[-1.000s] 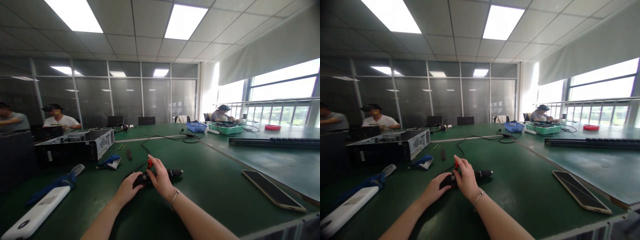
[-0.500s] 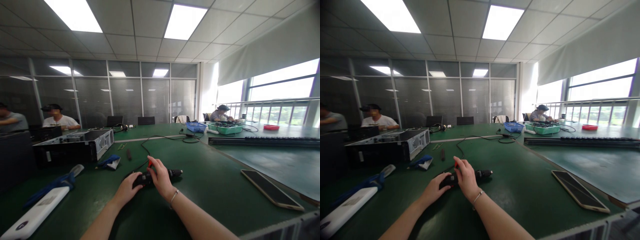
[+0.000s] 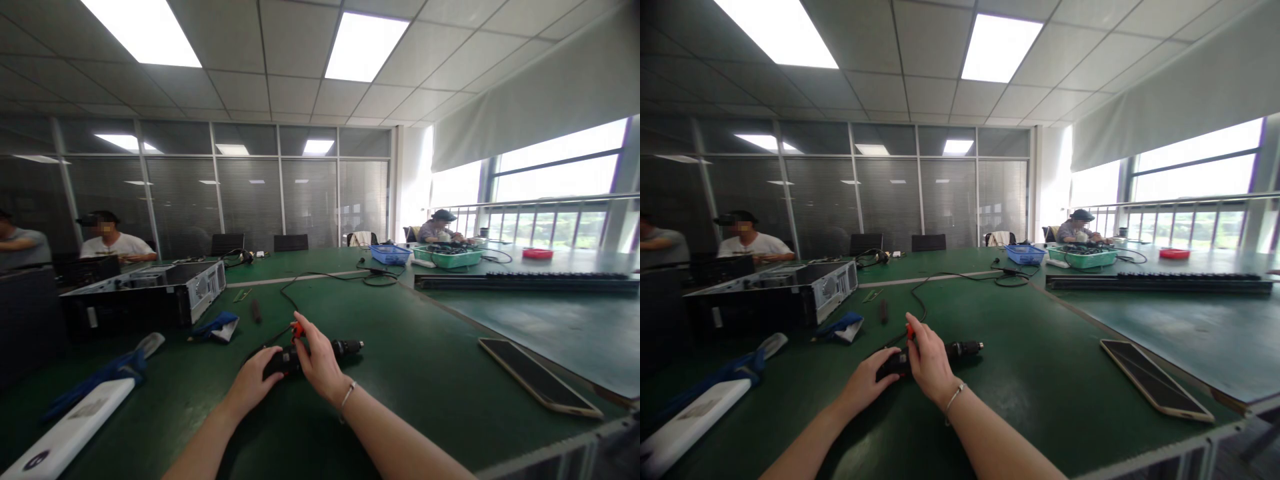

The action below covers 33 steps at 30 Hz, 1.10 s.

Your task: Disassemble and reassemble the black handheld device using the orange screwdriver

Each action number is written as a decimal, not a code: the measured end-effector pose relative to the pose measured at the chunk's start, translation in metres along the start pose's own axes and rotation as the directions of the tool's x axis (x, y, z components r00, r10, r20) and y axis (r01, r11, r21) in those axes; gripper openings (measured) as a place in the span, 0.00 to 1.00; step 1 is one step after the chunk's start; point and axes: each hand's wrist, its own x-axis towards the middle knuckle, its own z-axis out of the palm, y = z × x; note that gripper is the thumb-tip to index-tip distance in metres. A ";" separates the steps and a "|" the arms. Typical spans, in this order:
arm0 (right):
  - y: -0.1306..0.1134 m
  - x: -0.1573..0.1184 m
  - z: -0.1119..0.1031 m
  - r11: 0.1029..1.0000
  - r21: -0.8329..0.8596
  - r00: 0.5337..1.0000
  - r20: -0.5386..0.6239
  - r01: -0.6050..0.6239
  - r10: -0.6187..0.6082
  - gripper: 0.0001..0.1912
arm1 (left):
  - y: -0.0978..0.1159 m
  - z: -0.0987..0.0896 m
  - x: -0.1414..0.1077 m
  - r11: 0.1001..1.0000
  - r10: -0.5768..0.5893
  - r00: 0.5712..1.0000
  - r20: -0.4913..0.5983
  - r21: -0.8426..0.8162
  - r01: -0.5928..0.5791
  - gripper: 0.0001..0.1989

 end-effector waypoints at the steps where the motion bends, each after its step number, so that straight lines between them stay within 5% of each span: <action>1: -0.001 0.000 -0.001 1.000 0.000 1.000 0.007 0.000 0.000 0.28 | 0.000 0.000 0.000 1.000 0.003 1.000 -0.004 0.001 -0.003 0.24; 19: 0.003 -0.003 0.001 0.999 -0.032 0.999 0.023 -0.034 0.034 0.26 | 0.007 -0.001 -0.004 1.000 0.013 1.000 0.017 0.018 -0.013 0.25; 27: 0.005 -0.011 0.004 0.997 0.001 0.987 -0.139 0.078 -0.077 0.25 | 0.019 -0.004 -0.008 0.999 0.044 0.999 0.022 0.008 -0.045 0.25; 33: 0.002 -0.016 0.010 0.991 0.012 0.989 -0.056 0.135 -0.134 0.24 | 0.018 -0.003 -0.007 0.999 0.049 0.998 0.034 0.008 -0.049 0.25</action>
